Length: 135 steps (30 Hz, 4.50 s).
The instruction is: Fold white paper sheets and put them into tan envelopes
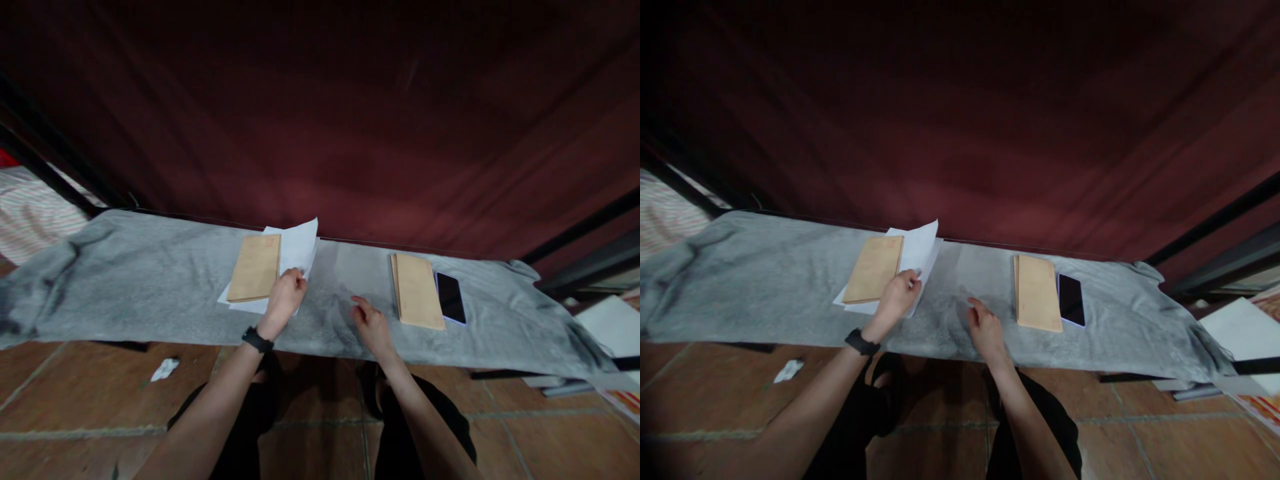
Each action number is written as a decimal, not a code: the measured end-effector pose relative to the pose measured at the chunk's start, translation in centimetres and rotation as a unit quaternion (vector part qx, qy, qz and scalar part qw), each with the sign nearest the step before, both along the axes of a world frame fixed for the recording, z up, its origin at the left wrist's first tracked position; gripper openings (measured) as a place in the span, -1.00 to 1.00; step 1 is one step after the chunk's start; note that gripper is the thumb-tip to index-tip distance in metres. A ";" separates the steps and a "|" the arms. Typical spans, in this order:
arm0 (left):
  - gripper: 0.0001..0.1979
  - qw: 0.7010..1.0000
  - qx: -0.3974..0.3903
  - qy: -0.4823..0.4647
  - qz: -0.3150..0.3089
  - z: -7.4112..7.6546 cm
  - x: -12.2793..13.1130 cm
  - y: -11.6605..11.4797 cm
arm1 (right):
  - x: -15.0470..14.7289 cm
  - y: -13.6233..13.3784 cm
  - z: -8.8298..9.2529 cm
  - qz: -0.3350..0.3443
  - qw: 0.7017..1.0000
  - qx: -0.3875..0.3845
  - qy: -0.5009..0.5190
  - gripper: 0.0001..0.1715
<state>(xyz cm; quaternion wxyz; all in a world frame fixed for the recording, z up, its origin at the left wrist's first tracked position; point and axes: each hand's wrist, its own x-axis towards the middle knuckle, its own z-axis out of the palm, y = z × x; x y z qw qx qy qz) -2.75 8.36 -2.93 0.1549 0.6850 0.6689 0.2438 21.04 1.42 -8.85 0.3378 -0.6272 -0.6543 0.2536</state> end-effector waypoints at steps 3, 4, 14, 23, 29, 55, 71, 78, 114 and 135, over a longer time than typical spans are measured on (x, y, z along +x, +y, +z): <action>-0.82 0.996 0.016 0.056 -0.074 -0.3 3.8 -2.7 | -0.4 0.4 0.1 -0.021 0.983 -0.047 0.174 -0.50; -0.81 0.994 0.012 0.058 -0.092 -0.5 5.0 -3.5 | -0.5 0.5 0.3 -0.031 0.969 -0.071 0.234 -0.45; -0.88 0.954 -0.006 -0.095 -0.285 -1.2 11.2 -6.2 | 0.8 1.5 0.3 -0.124 0.901 -0.094 0.406 -0.58; -0.54 0.991 -0.019 0.077 -0.105 -2.1 5.5 -1.5 | 4.9 2.7 -1.3 -0.153 0.957 -0.034 0.244 -0.70; -0.48 0.981 -0.017 0.117 -0.155 -3.9 5.3 -2.3 | 5.0 3.9 -2.1 -0.175 0.976 -0.002 0.129 -0.48; -0.39 0.949 0.077 0.169 -0.255 -7.5 8.3 -4.5 | 0.5 0.9 -2.5 -0.006 0.952 0.076 -0.296 -0.40; -0.38 0.975 0.073 0.161 -0.134 -6.7 6.8 -4.4 | 2.8 -0.7 -3.7 -0.105 0.946 0.094 -0.291 -0.31; -0.44 0.948 0.092 0.151 -0.264 -6.8 8.4 -6.3 | 0.5 -1.5 -2.1 0.021 0.963 0.059 -0.261 -0.35; -0.45 0.974 0.045 0.163 -0.150 -6.9 9.6 4.2 | -0.3 9.7 -1.9 -0.008 0.959 0.023 -0.284 -0.40; -0.59 0.969 -0.119 -0.208 0.057 -3.6 7.4 8.9 | 3.7 11.5 0.2 -0.237 0.930 -0.008 -0.282 -0.39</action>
